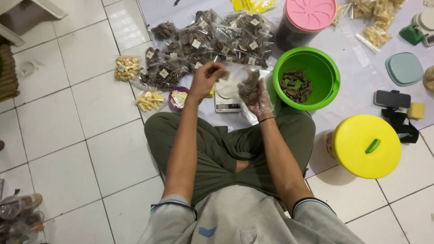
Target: A person sitting on the floor is manually weighing and bagging heart-shaped chocolate cookies. They pick cookies from a green bowl and place them into a plastic bag on a digital scale until the target weight is reached.
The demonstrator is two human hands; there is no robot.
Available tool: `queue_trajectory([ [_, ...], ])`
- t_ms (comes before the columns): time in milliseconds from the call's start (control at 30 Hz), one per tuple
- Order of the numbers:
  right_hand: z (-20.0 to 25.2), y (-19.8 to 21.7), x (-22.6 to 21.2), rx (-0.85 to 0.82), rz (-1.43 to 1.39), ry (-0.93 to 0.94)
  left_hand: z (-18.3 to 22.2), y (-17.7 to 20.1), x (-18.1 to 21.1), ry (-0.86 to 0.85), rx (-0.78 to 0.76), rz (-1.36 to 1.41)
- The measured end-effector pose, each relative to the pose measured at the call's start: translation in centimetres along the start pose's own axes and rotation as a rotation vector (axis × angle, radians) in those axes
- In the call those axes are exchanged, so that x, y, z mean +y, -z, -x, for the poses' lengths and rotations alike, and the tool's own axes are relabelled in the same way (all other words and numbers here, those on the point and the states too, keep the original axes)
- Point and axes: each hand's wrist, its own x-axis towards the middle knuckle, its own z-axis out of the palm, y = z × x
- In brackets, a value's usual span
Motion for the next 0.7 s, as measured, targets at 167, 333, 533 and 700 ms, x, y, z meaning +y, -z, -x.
queue_trajectory([
  [167, 1.0, -2.2, 1.4, -0.187, 0.184, 0.019, 1.0, 2.6, 0.0, -0.091, 0.146, -0.260],
  [333, 1.2, -3.8, 2.1, -0.309, 0.316, 0.229, 1.1, 3.2, 1.6, -0.335, 0.239, -0.599],
  [533, 0.9, -3.5, 2.7, -0.330, 0.344, 0.274, 0.9, 2.5, 2.2, 0.242, -0.109, -0.014],
  [700, 2.7, -5.6, 2.9, -0.137, 0.462, 0.182, 0.2, 2.2, 1.1, 0.309, -0.338, -0.010],
])
